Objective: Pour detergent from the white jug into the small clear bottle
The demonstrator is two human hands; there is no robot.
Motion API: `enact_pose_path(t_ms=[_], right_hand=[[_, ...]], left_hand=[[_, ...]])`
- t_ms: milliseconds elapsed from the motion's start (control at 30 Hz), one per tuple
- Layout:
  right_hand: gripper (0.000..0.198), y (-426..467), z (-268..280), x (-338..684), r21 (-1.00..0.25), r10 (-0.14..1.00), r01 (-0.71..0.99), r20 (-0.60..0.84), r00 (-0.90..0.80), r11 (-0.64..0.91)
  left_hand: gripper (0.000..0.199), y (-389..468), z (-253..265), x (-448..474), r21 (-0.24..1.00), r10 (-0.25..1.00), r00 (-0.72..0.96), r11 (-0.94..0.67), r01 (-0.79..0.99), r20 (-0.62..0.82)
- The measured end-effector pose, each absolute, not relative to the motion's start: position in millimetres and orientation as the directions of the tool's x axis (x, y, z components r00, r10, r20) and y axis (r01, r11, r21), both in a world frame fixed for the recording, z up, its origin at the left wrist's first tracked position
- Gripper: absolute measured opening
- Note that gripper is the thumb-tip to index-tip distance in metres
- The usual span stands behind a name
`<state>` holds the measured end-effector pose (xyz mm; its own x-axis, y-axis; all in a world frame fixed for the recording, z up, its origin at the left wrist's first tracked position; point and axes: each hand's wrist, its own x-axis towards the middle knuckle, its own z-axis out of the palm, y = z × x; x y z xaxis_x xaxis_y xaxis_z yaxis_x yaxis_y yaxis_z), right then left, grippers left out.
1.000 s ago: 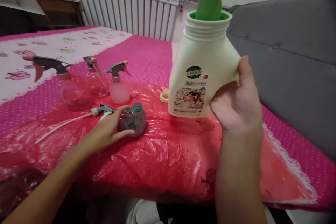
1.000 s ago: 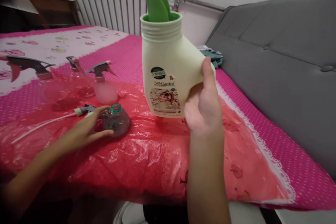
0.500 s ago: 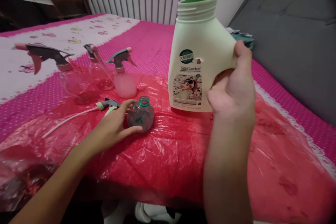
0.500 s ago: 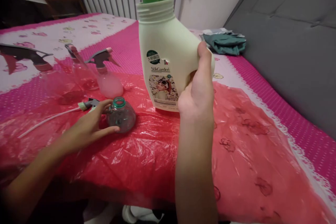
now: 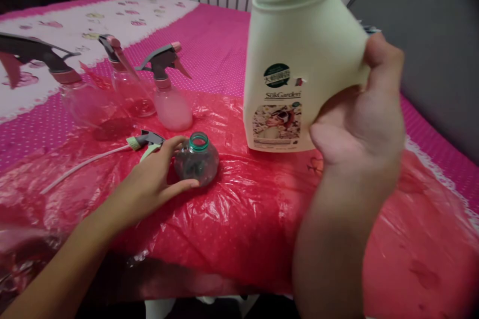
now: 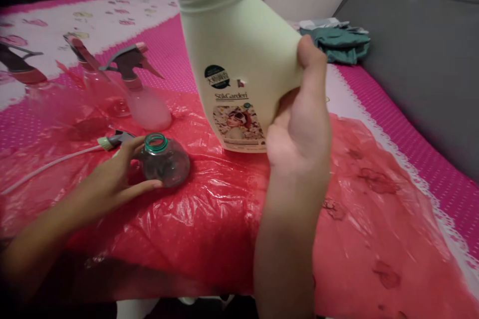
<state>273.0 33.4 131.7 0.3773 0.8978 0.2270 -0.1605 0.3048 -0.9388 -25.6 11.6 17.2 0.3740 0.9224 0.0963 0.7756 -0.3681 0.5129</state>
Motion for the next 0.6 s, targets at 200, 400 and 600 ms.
enact_pose_path(t_ms=[200,400,600], right_hand=[[0.057,14.1,120.4,293.1,-0.916,0.901,-0.210,0.257,0.348,0.342],[0.055,11.5,109.3,319.9,-0.949,0.887,-0.150,0.195,0.419,0.279],[0.049,16.9,100.1,326.3,-0.919,0.856,-0.312,0.049,0.515,0.241]], left_hand=[[0.080,6.1,19.2,-22.6,0.521,0.932,0.351,-0.343,0.782,0.087],[0.076,7.0,24.6,-20.4,0.532,0.931,0.359,-0.338,0.776,0.068],[0.079,5.5,23.6,-21.2,0.542,0.937,0.346,-0.313,0.780,0.043]])
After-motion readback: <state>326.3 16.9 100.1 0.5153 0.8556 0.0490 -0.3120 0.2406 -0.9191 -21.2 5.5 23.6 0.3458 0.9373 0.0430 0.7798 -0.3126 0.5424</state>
